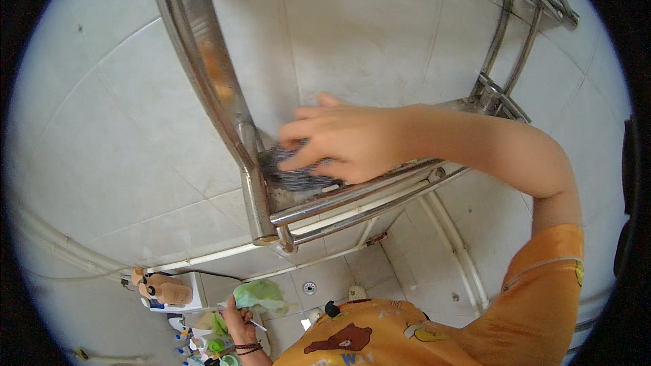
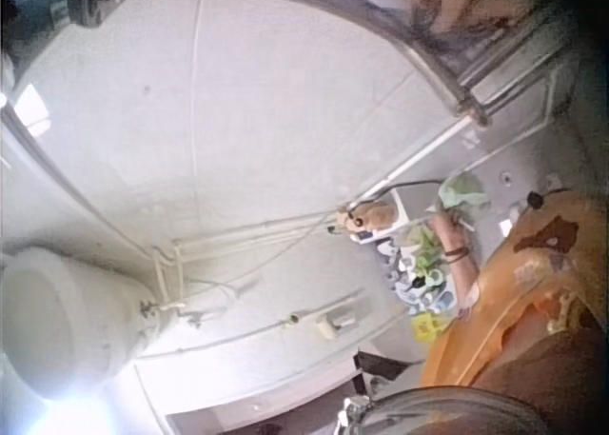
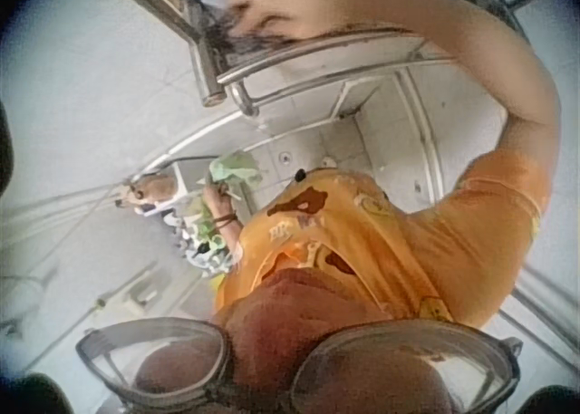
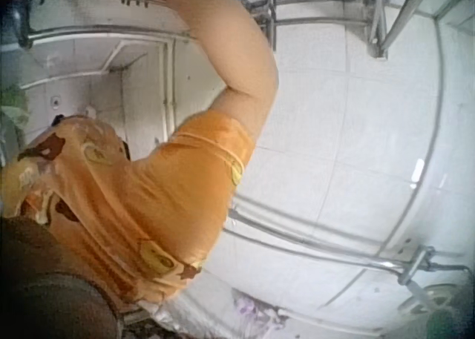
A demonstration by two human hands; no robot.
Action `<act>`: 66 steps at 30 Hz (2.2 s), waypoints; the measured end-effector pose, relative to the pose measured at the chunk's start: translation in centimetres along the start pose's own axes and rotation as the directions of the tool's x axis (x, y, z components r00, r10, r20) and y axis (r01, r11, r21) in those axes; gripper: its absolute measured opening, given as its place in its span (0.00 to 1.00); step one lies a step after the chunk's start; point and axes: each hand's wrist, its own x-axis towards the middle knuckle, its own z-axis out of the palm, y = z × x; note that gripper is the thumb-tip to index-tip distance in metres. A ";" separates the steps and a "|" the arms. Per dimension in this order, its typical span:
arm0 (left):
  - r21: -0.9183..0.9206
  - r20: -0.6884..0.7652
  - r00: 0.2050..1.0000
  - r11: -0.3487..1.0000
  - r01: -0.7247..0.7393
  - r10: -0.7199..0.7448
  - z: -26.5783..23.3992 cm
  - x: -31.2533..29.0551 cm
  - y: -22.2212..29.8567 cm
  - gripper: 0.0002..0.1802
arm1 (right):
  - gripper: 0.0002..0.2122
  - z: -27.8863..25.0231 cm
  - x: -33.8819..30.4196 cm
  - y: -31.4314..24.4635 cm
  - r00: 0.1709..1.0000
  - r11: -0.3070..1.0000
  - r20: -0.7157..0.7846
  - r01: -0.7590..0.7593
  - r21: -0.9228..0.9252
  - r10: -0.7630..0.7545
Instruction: The person cleans a metal shower rack using a green cloth and a steel wool pad. They wipe the rack's surfaces and then scrub it with the steel wool before rinsing the area with a handheld shower head.
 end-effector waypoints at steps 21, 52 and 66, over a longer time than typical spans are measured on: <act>-0.003 -0.030 1.000 1.000 -0.009 0.009 -0.2 -0.2 -0.6 0.09 | 0.16 -1.3 1.1 0.4 0.988 0.975 0.123 0.068 0.210 -0.096; -0.015 -0.065 0.996 0.998 0.060 -0.060 -1.2 1.9 -1.7 0.08 | 0.17 -4.7 -12.0 3.0 0.883 0.936 0.401 -0.323 0.142 0.244; 0.021 -0.039 0.999 0.999 0.038 -0.037 -1.3 2.3 -2.8 0.10 | 0.15 -3.2 -7.8 2.9 0.951 0.981 0.310 -0.078 0.180 0.018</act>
